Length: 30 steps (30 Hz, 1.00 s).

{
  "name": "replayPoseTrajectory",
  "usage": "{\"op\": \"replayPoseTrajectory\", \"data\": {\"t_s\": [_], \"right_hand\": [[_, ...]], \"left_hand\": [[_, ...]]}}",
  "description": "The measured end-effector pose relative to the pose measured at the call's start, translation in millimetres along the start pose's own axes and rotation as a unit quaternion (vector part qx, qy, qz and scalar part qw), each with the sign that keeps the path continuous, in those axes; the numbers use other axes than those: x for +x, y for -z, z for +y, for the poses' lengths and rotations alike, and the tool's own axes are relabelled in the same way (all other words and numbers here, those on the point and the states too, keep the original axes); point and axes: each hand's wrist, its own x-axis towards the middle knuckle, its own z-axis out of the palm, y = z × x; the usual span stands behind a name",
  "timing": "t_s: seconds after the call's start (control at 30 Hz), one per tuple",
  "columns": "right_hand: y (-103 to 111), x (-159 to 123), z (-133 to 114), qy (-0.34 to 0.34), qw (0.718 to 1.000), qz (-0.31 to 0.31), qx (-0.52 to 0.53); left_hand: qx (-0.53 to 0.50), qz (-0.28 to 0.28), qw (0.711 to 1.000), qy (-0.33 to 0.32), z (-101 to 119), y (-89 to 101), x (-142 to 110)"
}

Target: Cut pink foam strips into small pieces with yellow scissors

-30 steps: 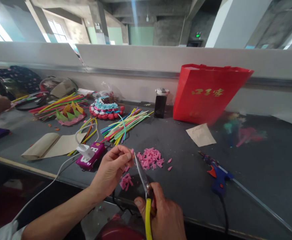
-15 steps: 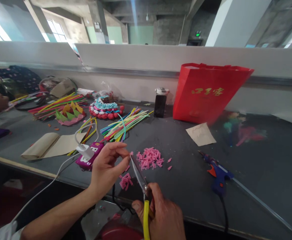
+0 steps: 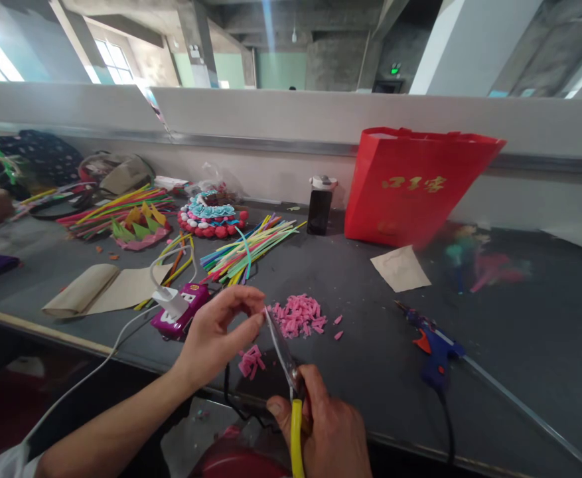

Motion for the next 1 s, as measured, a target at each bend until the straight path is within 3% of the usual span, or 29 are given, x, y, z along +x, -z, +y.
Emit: {"op": "replayPoseTrajectory", "data": {"t_s": [0.13, 0.23, 0.57, 1.0], "right_hand": [[1, 1, 2, 0.017, 1.0, 0.003, 0.014], [-1, 1, 3, 0.037, 0.999, -0.011, 0.023], [-1, 1, 6, 0.048, 0.999, -0.018, 0.007], [0, 2, 6, 0.041, 0.998, -0.033, 0.017]], "left_hand": [[-0.142, -0.108, 0.973, 0.15, -2, 10.3, 12], [-0.198, -0.152, 0.948, 0.198, -7, 15.1, 16], [-0.219, -0.192, 0.93, 0.223, -7, 18.9, 16], [-0.244, -0.197, 0.914, 0.256, -10, 17.9, 15]]}}
